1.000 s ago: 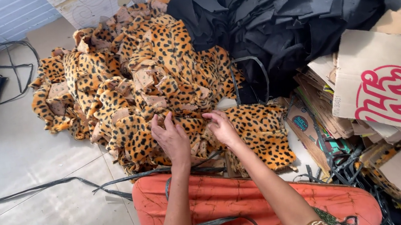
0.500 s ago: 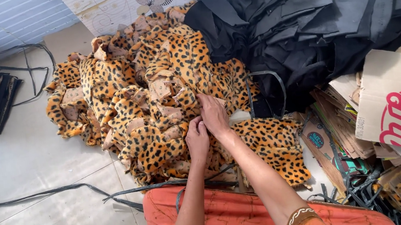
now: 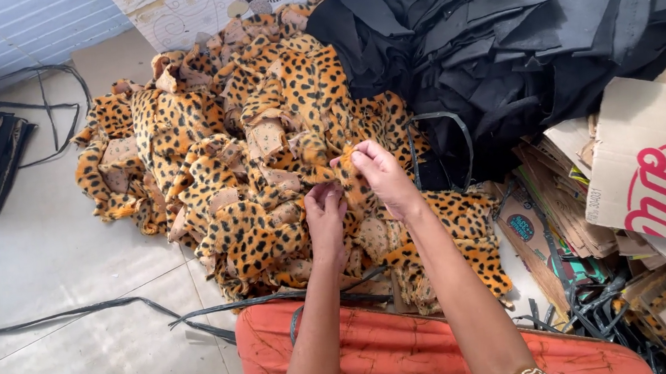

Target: Picking up, unfolding, and stacking leopard-print fabric pieces from a large pile.

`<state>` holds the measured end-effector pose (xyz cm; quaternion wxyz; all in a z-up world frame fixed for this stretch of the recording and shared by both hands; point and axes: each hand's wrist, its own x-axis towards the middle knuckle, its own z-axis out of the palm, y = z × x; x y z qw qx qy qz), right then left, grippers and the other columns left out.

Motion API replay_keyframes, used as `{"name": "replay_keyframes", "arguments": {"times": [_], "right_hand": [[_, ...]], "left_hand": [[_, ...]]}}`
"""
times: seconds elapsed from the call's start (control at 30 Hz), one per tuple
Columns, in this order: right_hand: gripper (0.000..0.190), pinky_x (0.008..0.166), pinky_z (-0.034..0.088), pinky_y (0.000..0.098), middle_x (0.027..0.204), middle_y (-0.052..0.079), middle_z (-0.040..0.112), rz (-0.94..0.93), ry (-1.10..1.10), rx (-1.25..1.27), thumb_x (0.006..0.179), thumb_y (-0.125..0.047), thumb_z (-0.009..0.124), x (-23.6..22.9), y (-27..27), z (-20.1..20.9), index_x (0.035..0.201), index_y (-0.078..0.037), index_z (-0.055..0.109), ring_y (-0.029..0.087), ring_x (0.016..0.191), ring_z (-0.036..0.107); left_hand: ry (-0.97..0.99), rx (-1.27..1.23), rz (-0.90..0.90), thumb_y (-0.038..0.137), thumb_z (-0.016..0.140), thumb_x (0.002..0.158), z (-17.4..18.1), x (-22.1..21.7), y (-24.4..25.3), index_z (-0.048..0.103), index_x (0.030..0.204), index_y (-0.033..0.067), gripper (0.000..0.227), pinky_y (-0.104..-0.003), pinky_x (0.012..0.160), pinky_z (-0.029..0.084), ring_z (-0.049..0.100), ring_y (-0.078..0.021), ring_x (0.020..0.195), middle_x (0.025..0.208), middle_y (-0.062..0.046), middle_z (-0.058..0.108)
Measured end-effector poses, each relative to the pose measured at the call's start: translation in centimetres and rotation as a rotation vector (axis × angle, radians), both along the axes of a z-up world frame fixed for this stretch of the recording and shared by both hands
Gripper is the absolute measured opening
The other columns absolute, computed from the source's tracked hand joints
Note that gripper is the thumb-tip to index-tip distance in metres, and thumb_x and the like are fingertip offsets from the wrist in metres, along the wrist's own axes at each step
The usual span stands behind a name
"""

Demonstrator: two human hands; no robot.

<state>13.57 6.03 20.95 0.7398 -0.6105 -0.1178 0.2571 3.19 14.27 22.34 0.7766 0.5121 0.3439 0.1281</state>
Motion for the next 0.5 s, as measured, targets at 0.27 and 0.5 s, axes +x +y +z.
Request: {"name": "replay_keyframes", "arguments": {"times": [0.27,0.5], "right_hand": [[0.019,0.076,0.064,0.0427,0.107,0.015,0.074,-0.076,0.387,0.262,0.106,-0.019,0.052,0.3,-6.0,-2.7,0.119,-0.01,0.062,0.025,0.091,0.076],[0.017,0.069,0.064,0.0332,0.095,0.007,0.07,-0.105,0.221,-0.047,0.104,-0.012,0.055,-0.9,-15.5,-10.4,0.119,-0.006,0.062,0.017,0.083,0.072]], "left_hand": [[-0.37,-0.863,0.073,0.051,0.069,0.094,-5.5,0.0,-1.4,0.066,0.122,0.0072,0.052,-0.044,0.081,0.064,0.075,-0.0289,0.09,0.104,-0.016,0.074],[-0.179,-0.372,-0.198,0.006,0.069,0.094,-15.0,-1.1,-2.1,0.06,0.13,0.0062,0.037,-0.042,0.078,0.065,0.075,-0.0281,0.094,0.112,-0.015,0.074]]}}
